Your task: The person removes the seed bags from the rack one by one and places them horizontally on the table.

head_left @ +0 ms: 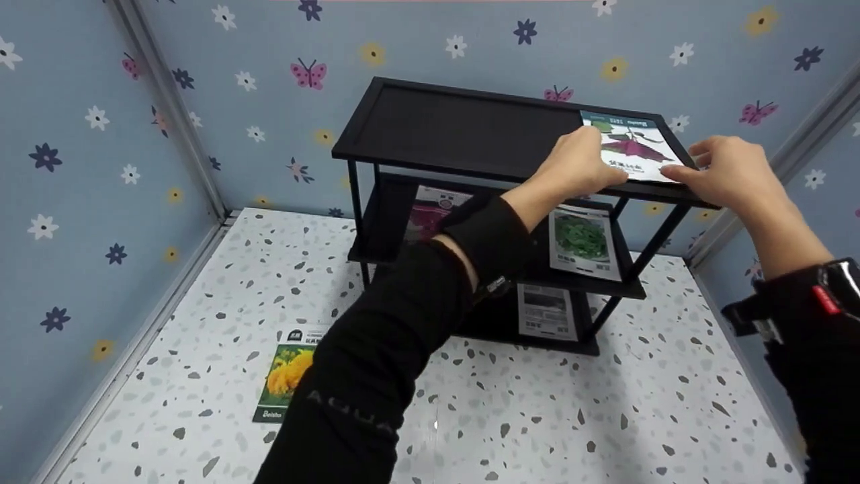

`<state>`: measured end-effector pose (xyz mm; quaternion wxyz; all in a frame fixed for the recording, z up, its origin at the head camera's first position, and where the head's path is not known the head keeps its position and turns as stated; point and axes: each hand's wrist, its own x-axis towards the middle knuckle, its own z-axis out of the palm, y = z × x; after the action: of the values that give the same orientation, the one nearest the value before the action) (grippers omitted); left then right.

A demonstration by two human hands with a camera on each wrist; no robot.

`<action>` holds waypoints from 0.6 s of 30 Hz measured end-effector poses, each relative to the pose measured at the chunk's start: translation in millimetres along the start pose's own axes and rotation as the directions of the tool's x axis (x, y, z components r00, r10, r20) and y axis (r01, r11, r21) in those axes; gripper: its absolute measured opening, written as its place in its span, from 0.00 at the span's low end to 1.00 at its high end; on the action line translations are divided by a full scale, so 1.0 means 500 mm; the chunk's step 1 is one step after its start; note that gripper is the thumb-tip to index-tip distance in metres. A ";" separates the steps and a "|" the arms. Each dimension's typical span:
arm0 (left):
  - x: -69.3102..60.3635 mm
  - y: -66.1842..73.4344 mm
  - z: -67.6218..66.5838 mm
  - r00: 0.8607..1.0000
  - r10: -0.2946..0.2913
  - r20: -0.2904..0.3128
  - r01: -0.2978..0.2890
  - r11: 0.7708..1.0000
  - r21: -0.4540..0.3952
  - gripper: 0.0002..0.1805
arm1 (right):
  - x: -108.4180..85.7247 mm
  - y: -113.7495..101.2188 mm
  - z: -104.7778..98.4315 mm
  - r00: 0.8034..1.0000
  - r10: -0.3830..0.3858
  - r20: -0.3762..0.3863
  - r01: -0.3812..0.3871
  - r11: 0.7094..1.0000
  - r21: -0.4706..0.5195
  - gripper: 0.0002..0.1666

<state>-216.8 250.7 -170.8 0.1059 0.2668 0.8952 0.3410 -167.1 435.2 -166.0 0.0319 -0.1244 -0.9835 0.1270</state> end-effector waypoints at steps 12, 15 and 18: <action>0.067 0.027 0.049 0.942 -0.294 -0.159 0.185 0.856 -0.483 0.27 | 0.046 -0.009 -0.005 0.982 0.179 0.055 -0.182 0.982 0.047 0.50; 0.072 0.033 0.051 0.936 -0.320 -0.145 0.193 0.814 -0.548 0.26 | 0.050 -0.011 -0.004 0.973 0.223 0.063 -0.227 0.972 0.057 0.50; 0.075 0.034 0.049 0.931 -0.339 -0.135 0.200 0.783 -0.589 0.24 | 0.053 -0.013 -0.003 0.968 0.246 0.052 -0.249 0.965 0.077 0.47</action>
<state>-232.1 295.7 -177.9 0.1221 0.0496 0.7886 0.6006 -194.3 436.1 -162.2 0.0001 -0.2422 -0.9546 0.1731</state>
